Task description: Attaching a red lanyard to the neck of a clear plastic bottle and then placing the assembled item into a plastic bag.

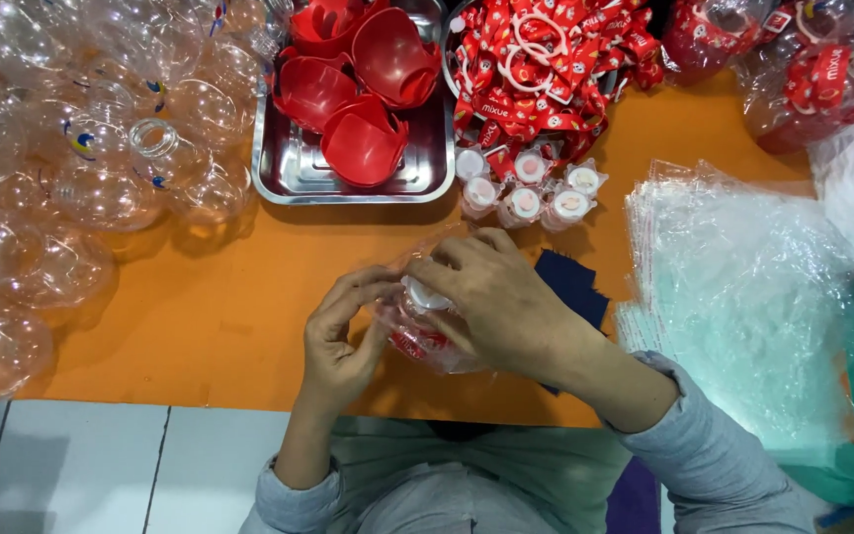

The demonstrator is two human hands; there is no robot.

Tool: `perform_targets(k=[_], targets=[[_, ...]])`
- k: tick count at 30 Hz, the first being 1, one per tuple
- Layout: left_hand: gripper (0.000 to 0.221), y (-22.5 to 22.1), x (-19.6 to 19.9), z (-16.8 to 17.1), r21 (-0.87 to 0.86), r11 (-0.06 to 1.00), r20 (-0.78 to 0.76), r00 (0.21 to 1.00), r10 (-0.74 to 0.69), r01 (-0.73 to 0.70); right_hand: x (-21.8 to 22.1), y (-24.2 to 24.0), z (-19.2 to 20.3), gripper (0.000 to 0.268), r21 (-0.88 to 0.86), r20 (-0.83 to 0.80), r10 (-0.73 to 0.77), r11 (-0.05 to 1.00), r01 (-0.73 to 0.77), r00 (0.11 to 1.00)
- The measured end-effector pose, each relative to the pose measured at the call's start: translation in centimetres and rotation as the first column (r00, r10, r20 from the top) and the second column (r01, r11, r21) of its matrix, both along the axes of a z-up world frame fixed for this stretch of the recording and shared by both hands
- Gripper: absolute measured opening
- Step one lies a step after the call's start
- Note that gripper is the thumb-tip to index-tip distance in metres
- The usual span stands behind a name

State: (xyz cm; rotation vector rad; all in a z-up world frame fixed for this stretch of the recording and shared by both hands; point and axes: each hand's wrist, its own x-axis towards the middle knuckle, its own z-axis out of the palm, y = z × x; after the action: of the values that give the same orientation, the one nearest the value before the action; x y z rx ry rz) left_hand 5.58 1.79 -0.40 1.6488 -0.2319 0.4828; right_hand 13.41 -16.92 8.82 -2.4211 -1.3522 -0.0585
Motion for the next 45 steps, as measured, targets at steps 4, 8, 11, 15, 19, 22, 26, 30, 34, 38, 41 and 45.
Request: perform_targets(k=[4, 8, 11, 15, 19, 22, 26, 30, 34, 38, 41, 45], targets=[[0.021, -0.4, 0.2, 0.0, -0.011, 0.998, -0.014, 0.998, 0.055, -0.055, -0.1, 0.0, -0.4, 0.039, -0.022, 0.023, 0.005, 1.0, -0.004, 1.0], [0.01, -0.5, 0.7, 0.5, -0.012, 0.998, -0.013, 0.998, 0.068, -0.068, -0.1, 0.0, 0.5, 0.039, -0.028, -0.007, 0.005, 1.0, -0.006, 1.0], [0.01, -0.9, 0.9, 0.3, 0.0, 0.997, -0.011, 0.997, 0.081, -0.081, -0.2, 0.1, 0.9, 0.038, -0.039, -0.025, 0.021, 0.999, -0.022, 0.999], [0.019, -1.7, 0.7, 0.5, -0.069, 0.994, 0.024, 0.996, 0.088, -0.086, -0.2, -0.5, 0.3, 0.036, -0.044, -0.059, 0.03, 0.998, -0.033, 0.998], [0.018, -1.9, 0.6, 0.0, -0.155, 0.986, 0.048, 0.997, 0.065, -0.057, -0.6, -0.8, 1.4, 0.041, -0.08, -0.115, 0.018, 0.996, -0.027, 0.993], [0.019, -2.4, 0.4, -0.1, -0.188, 0.981, 0.028, 0.998, 0.06, -0.054, -0.7, -0.9, 2.0, 0.043, -0.097, -0.041, 0.03, 0.995, -0.034, 0.999], [0.019, -2.8, 0.3, -0.4, -0.186, 0.979, 0.017, 0.996, 0.085, -0.081, -0.9, -1.2, 3.0, 0.039, -0.103, -0.162, -0.008, 0.995, -0.008, 0.987], [0.019, -3.9, 0.1, 0.4, -0.245, 0.965, 0.03, 0.994, 0.103, -0.092, -1.2, -1.6, 2.9, 0.042, -0.055, -0.116, 0.037, 0.998, -0.043, 0.993], [0.017, -3.9, 0.3, -0.1, -0.254, 0.961, 0.014, 0.993, 0.121, -0.114, -0.3, -2.0, 1.6, 0.039, -0.042, -0.093, 0.029, 0.999, -0.033, 0.995], [0.01, -2.6, 0.1, -0.1, -0.22, 0.969, -0.041, 0.993, 0.111, -0.117, -0.2, -4.0, 2.7, 0.041, 0.199, -0.27, 0.091, 0.979, -0.037, 0.959], [0.009, -1.7, -0.2, 0.3, -0.246, 0.961, -0.043, 0.992, 0.119, -0.126, -0.5, -5.6, 3.9, 0.056, 0.392, -0.378, 0.139, 0.92, 0.022, 0.915], [0.049, 0.0, -0.2, 2.1, -0.143, 0.986, 0.105, 0.992, -0.068, 0.082, -0.9, -7.4, 4.6, 0.095, 0.363, -0.418, 0.167, 0.932, -0.005, 0.893]])
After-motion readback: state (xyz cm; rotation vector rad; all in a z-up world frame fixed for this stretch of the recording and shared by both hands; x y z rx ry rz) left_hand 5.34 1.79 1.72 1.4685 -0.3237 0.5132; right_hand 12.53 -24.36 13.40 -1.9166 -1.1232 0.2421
